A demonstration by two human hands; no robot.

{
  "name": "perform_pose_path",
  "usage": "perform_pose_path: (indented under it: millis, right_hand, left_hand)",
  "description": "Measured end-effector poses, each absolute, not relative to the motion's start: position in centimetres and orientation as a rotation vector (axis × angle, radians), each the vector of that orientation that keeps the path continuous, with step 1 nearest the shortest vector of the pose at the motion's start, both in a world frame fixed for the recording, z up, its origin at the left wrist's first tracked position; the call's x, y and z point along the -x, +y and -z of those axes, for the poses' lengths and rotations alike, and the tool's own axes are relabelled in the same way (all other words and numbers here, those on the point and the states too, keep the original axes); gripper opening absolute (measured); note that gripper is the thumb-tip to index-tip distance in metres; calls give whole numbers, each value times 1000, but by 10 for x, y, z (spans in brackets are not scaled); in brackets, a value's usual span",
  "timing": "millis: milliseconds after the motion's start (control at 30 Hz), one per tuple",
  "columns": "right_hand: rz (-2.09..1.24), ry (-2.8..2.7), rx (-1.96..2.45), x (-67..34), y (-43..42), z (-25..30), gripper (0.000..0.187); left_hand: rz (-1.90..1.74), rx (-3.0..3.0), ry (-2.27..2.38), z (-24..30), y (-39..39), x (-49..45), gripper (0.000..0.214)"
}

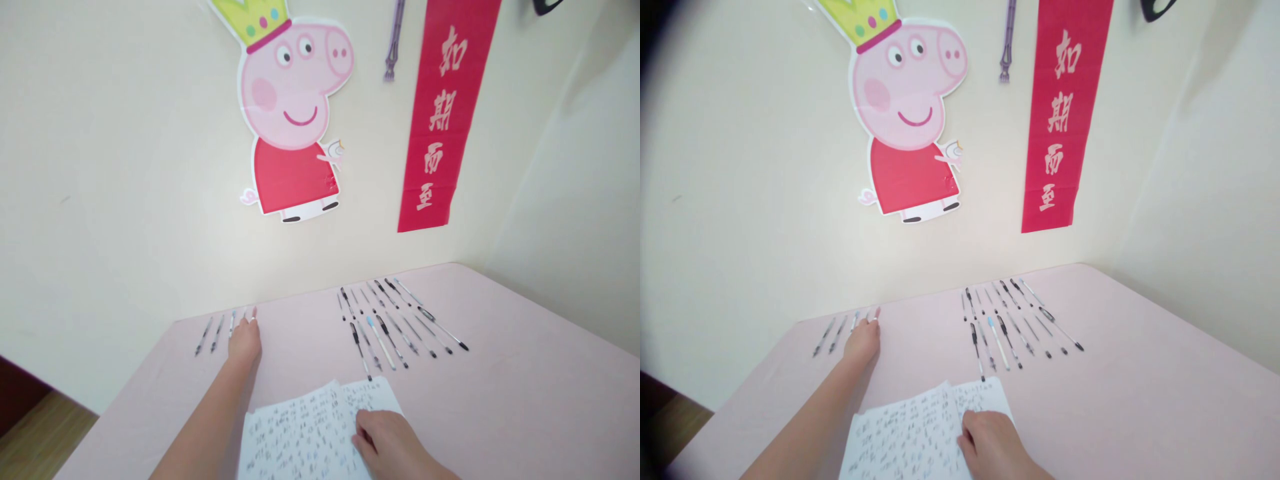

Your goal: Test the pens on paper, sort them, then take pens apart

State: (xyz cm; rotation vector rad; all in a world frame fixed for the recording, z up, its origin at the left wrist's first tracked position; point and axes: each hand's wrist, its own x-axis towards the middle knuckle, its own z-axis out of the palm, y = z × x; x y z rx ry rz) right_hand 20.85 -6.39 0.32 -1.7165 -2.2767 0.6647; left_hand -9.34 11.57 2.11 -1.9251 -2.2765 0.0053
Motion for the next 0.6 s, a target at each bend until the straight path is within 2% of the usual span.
perform_pose_path:
  millis: [333,600]
  right_hand:
    - [-686,-2281,1718,-208,-64,-4,15]
    - [-682,-2280,1724,-209,-65,-7,14]
  left_hand:
    - [41,1963,-2172,-37,97,53,34]
    - [63,2484,-1946,-38,63,-34,27]
